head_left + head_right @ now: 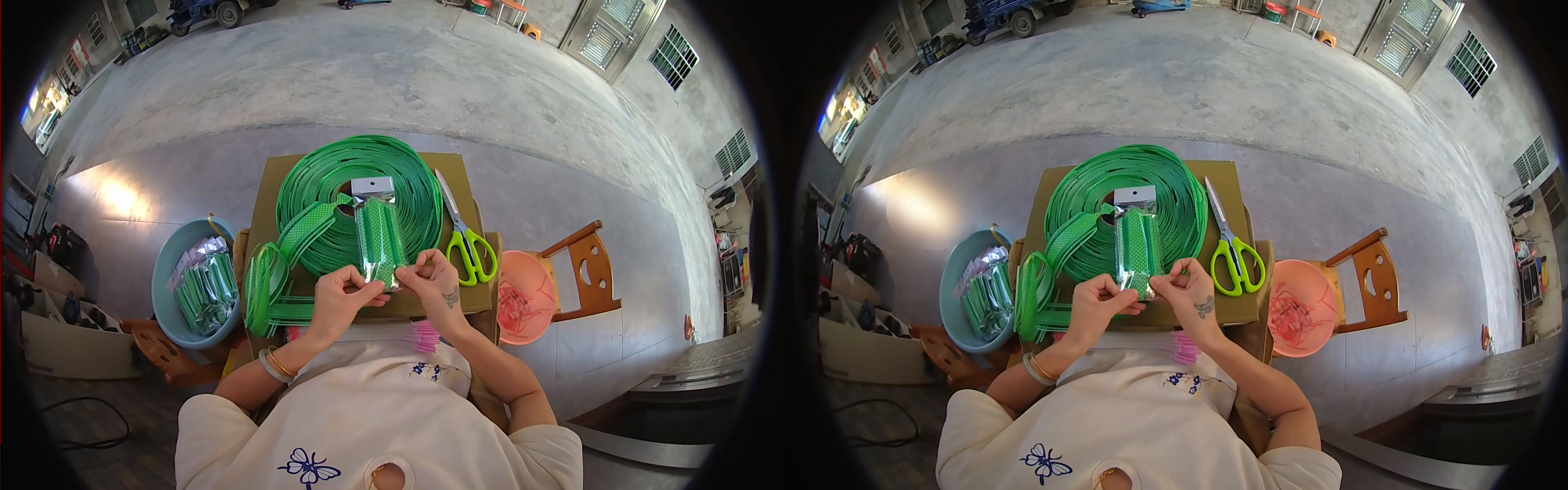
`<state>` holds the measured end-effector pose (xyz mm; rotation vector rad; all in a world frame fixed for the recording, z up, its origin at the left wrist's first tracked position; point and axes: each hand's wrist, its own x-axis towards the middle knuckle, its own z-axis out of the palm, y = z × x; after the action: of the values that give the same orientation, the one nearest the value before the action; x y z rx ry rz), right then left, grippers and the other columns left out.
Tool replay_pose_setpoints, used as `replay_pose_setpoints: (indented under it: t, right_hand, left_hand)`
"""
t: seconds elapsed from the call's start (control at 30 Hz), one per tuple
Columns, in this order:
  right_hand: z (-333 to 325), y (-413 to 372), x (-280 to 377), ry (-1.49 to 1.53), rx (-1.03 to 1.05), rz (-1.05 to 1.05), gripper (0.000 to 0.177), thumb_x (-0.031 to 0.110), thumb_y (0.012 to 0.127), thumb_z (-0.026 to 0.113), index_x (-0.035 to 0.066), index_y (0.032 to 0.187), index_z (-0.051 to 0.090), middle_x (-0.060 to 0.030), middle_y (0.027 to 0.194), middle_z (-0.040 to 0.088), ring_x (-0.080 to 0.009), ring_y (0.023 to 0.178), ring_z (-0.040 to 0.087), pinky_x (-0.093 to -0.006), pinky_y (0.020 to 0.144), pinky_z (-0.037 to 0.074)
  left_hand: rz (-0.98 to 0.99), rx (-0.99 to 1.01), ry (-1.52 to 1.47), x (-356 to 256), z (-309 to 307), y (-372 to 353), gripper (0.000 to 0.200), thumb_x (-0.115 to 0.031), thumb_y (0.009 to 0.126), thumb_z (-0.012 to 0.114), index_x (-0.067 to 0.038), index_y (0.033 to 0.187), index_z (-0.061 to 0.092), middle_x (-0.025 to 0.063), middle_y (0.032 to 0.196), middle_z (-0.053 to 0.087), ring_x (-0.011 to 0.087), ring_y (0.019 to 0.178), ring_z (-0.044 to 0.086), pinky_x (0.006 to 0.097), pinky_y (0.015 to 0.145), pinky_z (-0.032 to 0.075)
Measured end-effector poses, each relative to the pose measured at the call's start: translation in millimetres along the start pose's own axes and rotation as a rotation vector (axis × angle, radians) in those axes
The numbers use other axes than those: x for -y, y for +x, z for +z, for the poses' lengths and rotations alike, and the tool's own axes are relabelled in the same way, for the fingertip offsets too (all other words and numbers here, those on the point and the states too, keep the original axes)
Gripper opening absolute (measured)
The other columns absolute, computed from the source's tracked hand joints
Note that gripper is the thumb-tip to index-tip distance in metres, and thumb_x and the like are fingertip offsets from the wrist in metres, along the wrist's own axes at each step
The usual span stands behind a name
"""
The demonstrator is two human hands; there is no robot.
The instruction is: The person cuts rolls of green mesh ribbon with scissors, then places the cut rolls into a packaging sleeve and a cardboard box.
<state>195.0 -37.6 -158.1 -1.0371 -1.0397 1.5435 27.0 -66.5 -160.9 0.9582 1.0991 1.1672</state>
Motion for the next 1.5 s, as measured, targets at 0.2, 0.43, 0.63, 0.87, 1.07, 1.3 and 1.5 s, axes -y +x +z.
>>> replay_pose_setpoints:
  t: [0.2, 0.43, 0.63, 0.87, 1.07, 1.3, 1.5]
  right_hand:
    - [12, -3, 21, 0.094, -0.098, -0.252, 0.023, -0.005, 0.079, 0.061, 0.003, 0.086, 0.041, -0.0078, 0.077, 0.06, -0.0128, 0.07, 0.061, -0.0241, 0.064, 0.053]
    - [23, 1, 24, 0.024, 0.024, -0.25, 0.021, -0.004, 0.082, 0.058, 0.003, 0.086, 0.039, -0.0115, 0.08, 0.062, -0.0155, 0.072, 0.063, -0.028, 0.067, 0.055]
    - [7, 6, 38, 0.115, -0.052, -0.246, 0.012, 0.008, 0.091, 0.048, 0.003, 0.09, 0.038, -0.0163, 0.083, 0.063, -0.0199, 0.072, 0.064, -0.0303, 0.069, 0.055]
    - [-57, 15, 46, -0.083, -0.216, -0.295, 0.012, 0.009, 0.089, 0.05, 0.002, 0.097, 0.045, -0.0122, 0.079, 0.062, -0.0154, 0.066, 0.061, -0.0246, 0.058, 0.051]
    - [-66, 21, 51, -0.191, -0.153, -0.291, 0.014, 0.007, 0.088, 0.05, 0.0, 0.1, 0.047, -0.0113, 0.081, 0.063, -0.0133, 0.068, 0.059, -0.0227, 0.058, 0.049]
    - [-74, 29, 39, -0.545, -0.257, -0.386, 0.014, 0.006, 0.085, 0.054, -0.001, 0.097, 0.052, -0.0103, 0.086, 0.063, -0.0152, 0.079, 0.061, -0.0258, 0.064, 0.05]
    - [-92, 38, 14, -1.134, -0.297, -0.484, 0.017, 0.011, 0.078, 0.061, 0.002, 0.092, 0.056, -0.0136, 0.09, 0.057, -0.0296, 0.088, 0.053, -0.0372, 0.075, 0.045]
  left_hand:
    - [0.109, -0.032, -0.307, -32, 1, -3, 0.023, -0.01, 0.085, 0.059, 0.003, 0.097, 0.044, 0.0129, 0.08, 0.06, 0.0219, 0.063, 0.064, 0.028, 0.053, 0.054]
    - [-0.032, 0.139, 0.067, -52, -8, 6, 0.022, -0.012, 0.085, 0.06, 0.008, 0.09, 0.056, 0.0128, 0.081, 0.062, 0.0192, 0.064, 0.065, 0.0261, 0.053, 0.054]
    - [0.101, -0.2, 0.211, -92, -87, 6, 0.021, -0.011, 0.088, 0.055, 0.01, 0.089, 0.058, 0.016, 0.078, 0.063, 0.0225, 0.066, 0.066, 0.0262, 0.055, 0.055]
    - [0.068, -0.798, 1.288, -21, -332, -41, 0.044, -0.025, 0.081, 0.064, 0.009, 0.107, 0.055, 0.0199, 0.091, 0.064, 0.0249, 0.085, 0.064, 0.0302, 0.074, 0.051]
    - [0.259, -0.615, 0.901, -89, -195, -21, 0.031, -0.016, 0.082, 0.062, 0.003, 0.106, 0.059, 0.0148, 0.094, 0.065, 0.019, 0.086, 0.063, 0.0281, 0.075, 0.049]
    - [0.132, 0.315, 1.094, -78, -30, -13, 0.02, -0.02, 0.079, 0.064, 0.0, 0.075, 0.065, 0.0095, 0.069, 0.064, 0.0192, 0.062, 0.061, 0.0275, 0.057, 0.047]
    - [0.483, 0.323, 1.476, 5, 3, -8, 0.021, -0.021, 0.079, 0.061, -0.001, 0.076, 0.059, 0.0128, 0.064, 0.059, 0.0309, 0.061, 0.059, 0.0383, 0.054, 0.046]
